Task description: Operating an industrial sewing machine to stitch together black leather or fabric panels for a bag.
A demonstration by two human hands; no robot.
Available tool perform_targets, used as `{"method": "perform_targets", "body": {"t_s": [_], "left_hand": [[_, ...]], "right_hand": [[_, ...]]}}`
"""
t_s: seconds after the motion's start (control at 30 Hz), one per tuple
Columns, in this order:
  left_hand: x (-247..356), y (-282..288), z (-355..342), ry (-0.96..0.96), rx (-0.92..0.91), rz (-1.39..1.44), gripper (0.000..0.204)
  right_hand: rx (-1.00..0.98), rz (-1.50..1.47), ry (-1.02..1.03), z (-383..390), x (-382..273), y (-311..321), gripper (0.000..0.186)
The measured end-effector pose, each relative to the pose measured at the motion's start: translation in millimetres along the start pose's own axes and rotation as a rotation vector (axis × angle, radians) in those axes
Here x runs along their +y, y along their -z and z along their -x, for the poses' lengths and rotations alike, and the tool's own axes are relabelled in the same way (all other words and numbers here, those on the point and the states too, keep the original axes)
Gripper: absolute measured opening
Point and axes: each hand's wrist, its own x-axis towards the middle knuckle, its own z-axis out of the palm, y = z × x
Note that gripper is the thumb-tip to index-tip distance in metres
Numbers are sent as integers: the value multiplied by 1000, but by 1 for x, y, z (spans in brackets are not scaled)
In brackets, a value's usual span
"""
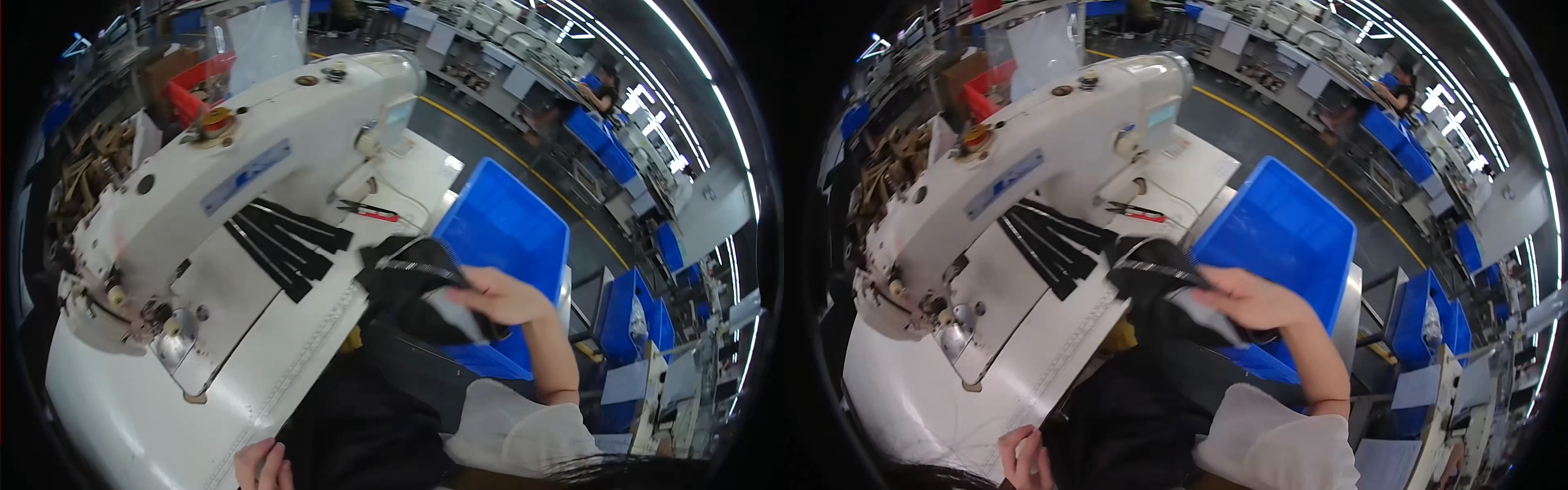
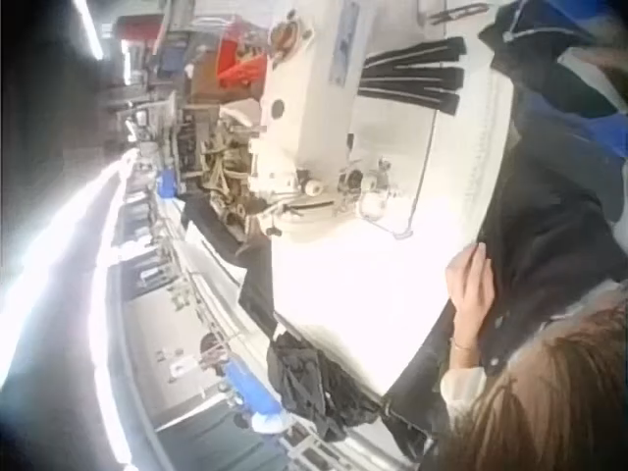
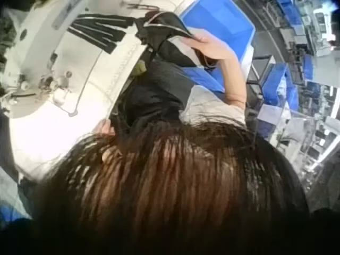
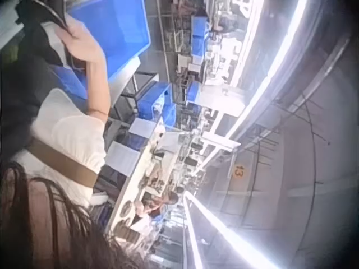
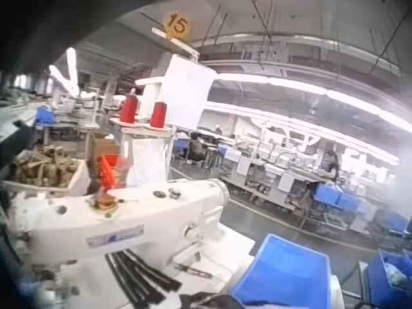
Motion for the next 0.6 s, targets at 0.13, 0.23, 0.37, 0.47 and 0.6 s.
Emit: {"method": "perform_targets", "body": {"t_s": [0.13, 0.23, 0.37, 0.47, 0.6], "left_hand": [[-11, -1, -29, -109, -278, 69, 37], [15, -17, -48, 112, -146, 135, 31], [27, -25, -69, 267, -95, 140, 30], [24, -32, -67, 243, -113, 82, 28], [-42, -35, -57, -693, -47, -479, 25]], "right_hand": [[628, 140, -145, 78, 80, 51, 39], [705, 602, -163, 87, 166, 33, 58], [202, 959, -382, 69, 290, -57, 64], [69, 951, -468, 60, 343, -90, 76], [231, 833, -445, 45, 346, -92, 77]]}}
